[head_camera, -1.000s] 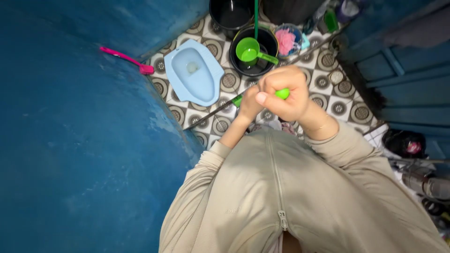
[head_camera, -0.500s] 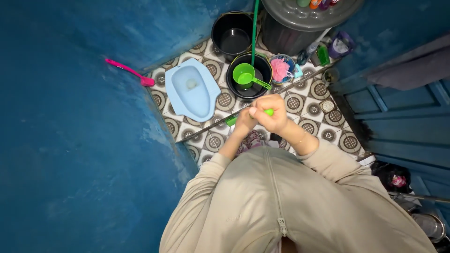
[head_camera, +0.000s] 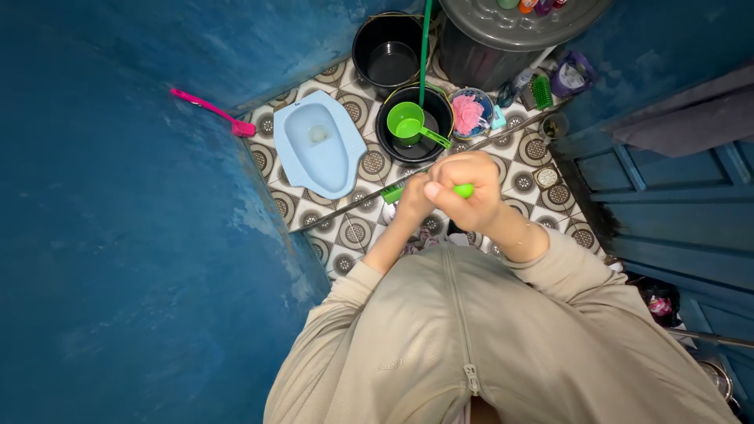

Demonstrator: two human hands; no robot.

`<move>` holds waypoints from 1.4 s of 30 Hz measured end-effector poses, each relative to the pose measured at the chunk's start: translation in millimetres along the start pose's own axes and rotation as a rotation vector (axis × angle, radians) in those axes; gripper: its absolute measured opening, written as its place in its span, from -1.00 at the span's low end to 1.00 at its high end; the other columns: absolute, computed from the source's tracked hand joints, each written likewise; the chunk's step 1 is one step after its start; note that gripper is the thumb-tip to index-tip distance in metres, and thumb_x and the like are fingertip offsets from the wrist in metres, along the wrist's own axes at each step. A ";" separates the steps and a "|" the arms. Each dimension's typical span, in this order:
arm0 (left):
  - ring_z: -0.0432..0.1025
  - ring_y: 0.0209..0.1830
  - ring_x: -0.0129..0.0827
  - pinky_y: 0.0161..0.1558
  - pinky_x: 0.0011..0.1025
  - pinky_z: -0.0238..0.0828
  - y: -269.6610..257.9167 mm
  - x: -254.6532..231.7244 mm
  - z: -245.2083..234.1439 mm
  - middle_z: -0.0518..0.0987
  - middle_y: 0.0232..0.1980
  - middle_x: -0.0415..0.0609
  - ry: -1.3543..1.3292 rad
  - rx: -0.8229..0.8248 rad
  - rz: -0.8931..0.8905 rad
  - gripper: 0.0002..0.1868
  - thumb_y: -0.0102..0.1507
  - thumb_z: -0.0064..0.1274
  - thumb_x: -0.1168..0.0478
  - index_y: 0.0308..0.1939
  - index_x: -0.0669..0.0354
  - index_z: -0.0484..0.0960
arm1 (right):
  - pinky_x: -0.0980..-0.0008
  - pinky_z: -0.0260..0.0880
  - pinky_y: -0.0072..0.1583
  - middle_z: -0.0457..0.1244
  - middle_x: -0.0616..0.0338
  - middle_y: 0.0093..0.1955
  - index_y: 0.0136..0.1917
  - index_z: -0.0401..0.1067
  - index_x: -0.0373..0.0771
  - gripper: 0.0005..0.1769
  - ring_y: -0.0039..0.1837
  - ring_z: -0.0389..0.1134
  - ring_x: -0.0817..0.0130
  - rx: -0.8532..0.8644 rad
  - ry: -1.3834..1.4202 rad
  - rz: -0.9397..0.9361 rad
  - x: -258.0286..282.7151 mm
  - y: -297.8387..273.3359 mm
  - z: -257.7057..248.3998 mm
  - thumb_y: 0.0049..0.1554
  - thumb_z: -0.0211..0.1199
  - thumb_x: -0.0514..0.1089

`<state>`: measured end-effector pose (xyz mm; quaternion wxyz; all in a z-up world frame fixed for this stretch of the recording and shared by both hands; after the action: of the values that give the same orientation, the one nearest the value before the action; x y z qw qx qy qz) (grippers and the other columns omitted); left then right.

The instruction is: The person uses a green squeegee to wipe water from the tiled floor of a small bathroom. They repeatedly push water toward a squat toilet and around a bucket and basin, working in a confined space with blue walls and patterned tiles.

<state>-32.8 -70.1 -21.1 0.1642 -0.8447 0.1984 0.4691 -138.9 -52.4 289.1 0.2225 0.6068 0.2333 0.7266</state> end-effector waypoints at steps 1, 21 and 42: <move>0.53 -0.19 -0.29 -0.12 -0.38 0.47 0.4 -0.4 1.5 0.57 -0.37 -0.28 -0.001 0.002 -0.001 -0.82 -0.03 0.35 0.03 -0.40 -0.26 0.66 | 0.38 -0.01 -0.45 0.01 0.19 -0.60 -0.55 0.06 -0.15 -0.40 -0.55 -0.03 0.27 -0.001 -0.001 0.002 -13.9 -8.5 -0.9 0.21 0.26 -0.33; 0.55 -0.06 -0.40 0.01 -0.42 0.52 6.0 -40.1 -2.9 0.57 -0.29 -0.36 0.139 0.054 -0.102 -0.78 0.01 0.28 -0.13 -0.38 -0.33 0.59 | 0.35 0.00 -0.50 0.04 0.22 -0.63 -0.60 0.05 -0.11 -0.41 -0.59 -0.03 0.25 0.075 -0.048 0.073 53.4 39.5 -6.5 0.16 0.23 -0.30; 0.57 0.03 -0.19 0.08 -0.27 0.53 20.1 -1.1 9.6 0.65 -0.19 -0.23 0.156 0.121 -0.163 -0.68 0.04 0.22 -0.09 -0.17 -0.20 0.68 | 0.25 -0.02 -0.47 0.01 0.11 -0.62 -0.56 0.06 -0.16 -0.41 -0.59 -0.03 0.10 -0.009 -0.065 0.032 -60.9 -20.8 -19.3 0.20 0.24 -0.36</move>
<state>-50.1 -82.9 -26.8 0.2364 -0.8806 0.1694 0.3742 -147.1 -74.2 226.2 0.2208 0.6327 0.2130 0.7111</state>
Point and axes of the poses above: each hand's wrist, its own y-axis towards the middle knuckle, its own z-axis out of the palm, x = y × z, the point moved 5 cm from there along y, towards the middle knuckle
